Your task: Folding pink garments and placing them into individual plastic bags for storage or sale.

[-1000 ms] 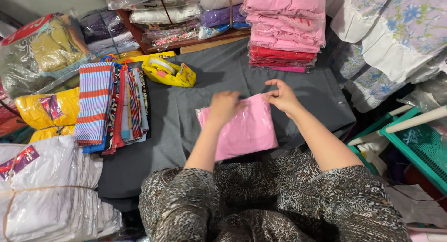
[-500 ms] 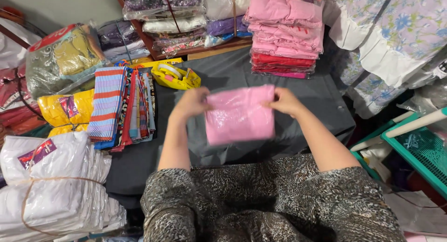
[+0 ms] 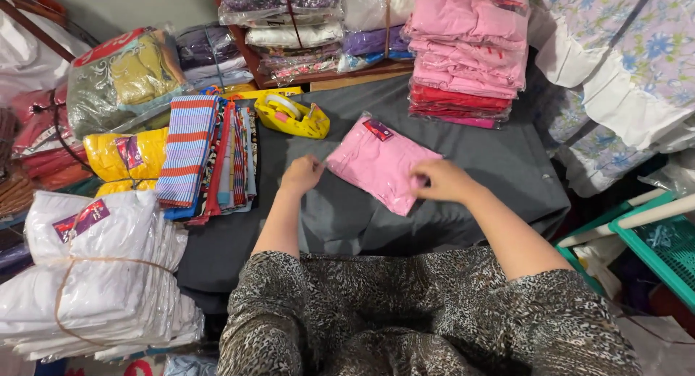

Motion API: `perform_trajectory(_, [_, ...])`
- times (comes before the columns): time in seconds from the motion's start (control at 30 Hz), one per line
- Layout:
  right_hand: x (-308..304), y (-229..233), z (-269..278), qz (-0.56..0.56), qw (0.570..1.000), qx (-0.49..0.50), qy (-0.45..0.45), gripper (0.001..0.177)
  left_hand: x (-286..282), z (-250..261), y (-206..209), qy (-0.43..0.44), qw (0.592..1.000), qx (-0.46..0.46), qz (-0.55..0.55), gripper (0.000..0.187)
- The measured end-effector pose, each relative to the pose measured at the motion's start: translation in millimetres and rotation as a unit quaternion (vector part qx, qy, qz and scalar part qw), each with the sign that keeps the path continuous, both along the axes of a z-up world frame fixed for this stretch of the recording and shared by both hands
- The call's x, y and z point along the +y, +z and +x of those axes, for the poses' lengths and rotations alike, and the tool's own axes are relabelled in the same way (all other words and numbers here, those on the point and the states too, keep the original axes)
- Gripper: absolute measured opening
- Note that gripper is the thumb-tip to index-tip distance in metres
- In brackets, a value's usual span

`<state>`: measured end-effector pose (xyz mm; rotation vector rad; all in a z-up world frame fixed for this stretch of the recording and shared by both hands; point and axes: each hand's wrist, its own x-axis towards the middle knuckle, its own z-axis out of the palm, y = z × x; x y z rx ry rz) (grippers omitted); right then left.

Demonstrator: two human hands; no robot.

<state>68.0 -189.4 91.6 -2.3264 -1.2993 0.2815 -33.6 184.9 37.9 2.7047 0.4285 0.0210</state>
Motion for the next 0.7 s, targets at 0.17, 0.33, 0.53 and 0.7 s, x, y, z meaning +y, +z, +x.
perform_trajectory(0.17, [-9.0, -53.3, 51.5, 0.011, 0.963, -0.038, -0.267, 0.056, -25.0, 8.1, -4.6, 0.048, 0.981, 0.093, -0.161, 0.052])
perform_trajectory(0.33, [-9.6, -93.3, 75.6, -0.039, 0.944, 0.225, -0.237, 0.044, -28.9, 49.7, -62.1, 0.143, 0.912, -0.046, -0.383, 0.053])
perform_trajectory(0.53, [7.4, -51.5, 35.8, -0.127, 0.963, 0.056, -0.231, 0.04, -83.1, 42.8, -24.1, 0.037, 0.969, -0.23, 0.084, 0.065])
perform_trajectory(0.7, [49.5, -38.8, 10.9, 0.113, 0.971, -0.178, -0.114, 0.045, -161.3, 18.5, 12.2, -0.181, 0.971, -0.097, 0.122, 0.072])
